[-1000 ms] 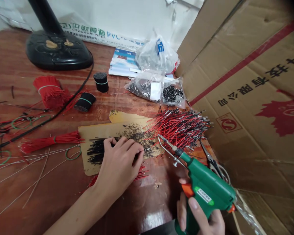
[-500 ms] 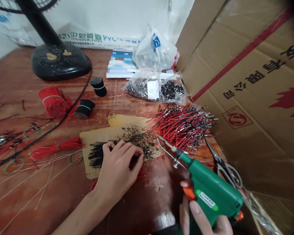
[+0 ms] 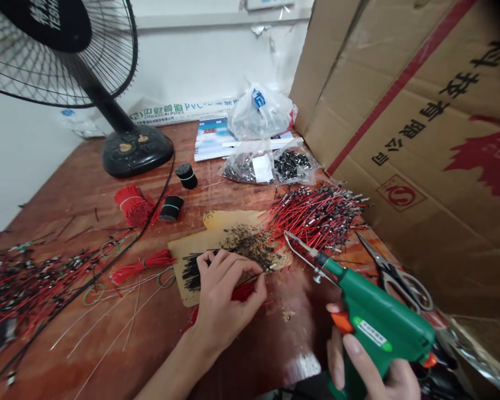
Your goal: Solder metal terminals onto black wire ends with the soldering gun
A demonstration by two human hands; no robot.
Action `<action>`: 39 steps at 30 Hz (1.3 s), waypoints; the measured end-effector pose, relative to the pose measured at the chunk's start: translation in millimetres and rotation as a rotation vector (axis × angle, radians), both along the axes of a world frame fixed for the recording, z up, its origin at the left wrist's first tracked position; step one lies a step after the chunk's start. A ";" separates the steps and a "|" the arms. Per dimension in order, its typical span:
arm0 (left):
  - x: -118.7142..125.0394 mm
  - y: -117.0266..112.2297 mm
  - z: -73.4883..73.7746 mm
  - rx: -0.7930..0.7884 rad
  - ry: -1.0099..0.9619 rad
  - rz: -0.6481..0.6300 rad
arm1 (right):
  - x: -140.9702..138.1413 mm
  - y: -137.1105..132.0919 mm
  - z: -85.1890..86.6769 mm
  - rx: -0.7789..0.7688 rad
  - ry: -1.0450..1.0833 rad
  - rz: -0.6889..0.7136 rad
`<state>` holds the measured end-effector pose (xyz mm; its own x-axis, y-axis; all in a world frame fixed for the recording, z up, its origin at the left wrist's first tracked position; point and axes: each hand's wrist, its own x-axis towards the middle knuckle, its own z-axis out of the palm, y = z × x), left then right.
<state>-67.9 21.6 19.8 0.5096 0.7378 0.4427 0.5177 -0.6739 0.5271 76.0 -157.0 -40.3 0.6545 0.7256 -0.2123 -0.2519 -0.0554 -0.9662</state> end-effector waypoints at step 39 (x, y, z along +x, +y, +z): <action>-2.2 14.9 -6.3 0.019 0.373 -0.061 | -8.5 2.5 14.2 0.201 -0.146 0.016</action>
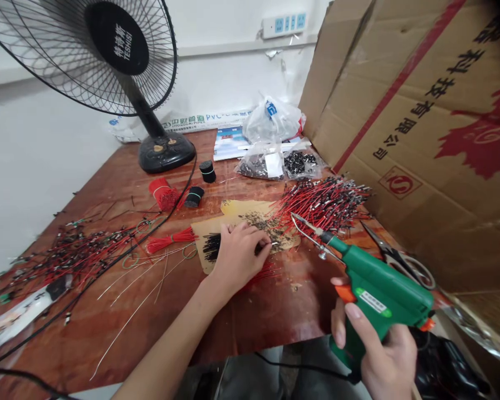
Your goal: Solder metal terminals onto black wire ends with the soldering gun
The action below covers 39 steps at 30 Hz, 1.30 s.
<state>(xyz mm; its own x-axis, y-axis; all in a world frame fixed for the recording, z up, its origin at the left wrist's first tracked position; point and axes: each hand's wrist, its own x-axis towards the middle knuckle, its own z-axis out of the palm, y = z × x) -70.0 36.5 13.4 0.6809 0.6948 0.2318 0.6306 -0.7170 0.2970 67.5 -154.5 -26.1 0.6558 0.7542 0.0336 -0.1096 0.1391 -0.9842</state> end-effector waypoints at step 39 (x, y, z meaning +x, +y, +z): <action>-58.4 -21.4 13.4 0.112 0.258 -0.162 | -0.5 1.8 6.4 -0.022 -0.009 0.014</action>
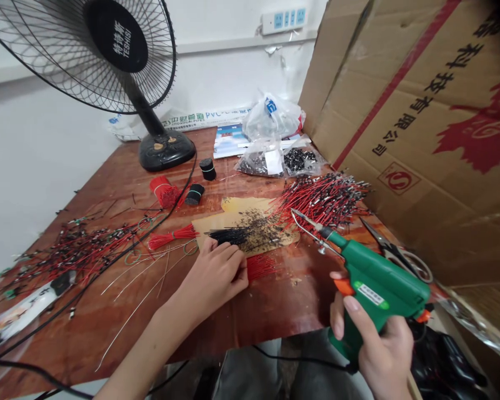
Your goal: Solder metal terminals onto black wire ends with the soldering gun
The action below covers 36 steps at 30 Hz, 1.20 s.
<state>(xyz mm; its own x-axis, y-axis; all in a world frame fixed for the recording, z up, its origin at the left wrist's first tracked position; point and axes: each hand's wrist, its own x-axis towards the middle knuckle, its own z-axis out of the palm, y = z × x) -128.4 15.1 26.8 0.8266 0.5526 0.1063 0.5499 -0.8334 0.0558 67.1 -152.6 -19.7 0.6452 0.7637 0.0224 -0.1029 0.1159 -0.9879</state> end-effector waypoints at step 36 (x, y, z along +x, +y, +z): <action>-12.5 -19.5 -9.2 0.130 -0.197 0.024 | 0.4 -0.4 -3.0 0.043 -0.011 -0.015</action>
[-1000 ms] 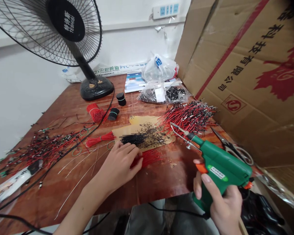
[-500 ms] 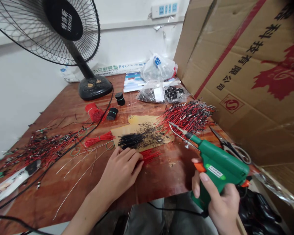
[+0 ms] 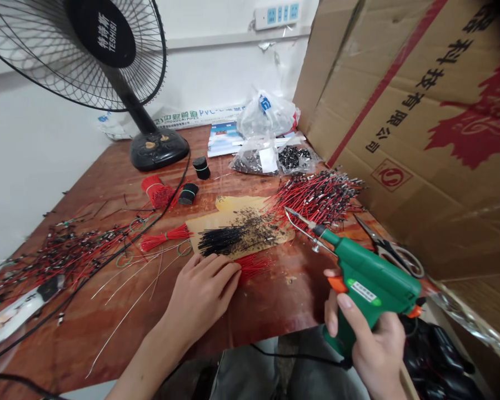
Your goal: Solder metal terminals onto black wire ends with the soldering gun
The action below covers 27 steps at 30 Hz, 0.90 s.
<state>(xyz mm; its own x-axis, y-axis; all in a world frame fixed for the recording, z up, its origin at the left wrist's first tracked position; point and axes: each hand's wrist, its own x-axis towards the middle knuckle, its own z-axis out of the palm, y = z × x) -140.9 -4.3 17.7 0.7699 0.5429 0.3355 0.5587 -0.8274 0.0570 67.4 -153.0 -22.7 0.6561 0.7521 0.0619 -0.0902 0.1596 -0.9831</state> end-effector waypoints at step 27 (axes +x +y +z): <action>-6.2 1.9 -3.8 -0.035 -0.024 0.025 | 0.4 -0.2 0.0 -0.011 0.002 -0.004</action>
<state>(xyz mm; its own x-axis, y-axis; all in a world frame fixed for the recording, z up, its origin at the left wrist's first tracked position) -147.0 -2.4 13.9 0.7481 0.5733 0.3341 0.5771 -0.8107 0.0987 67.8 -153.2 -22.6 0.6592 0.7502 0.0524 -0.0917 0.1494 -0.9845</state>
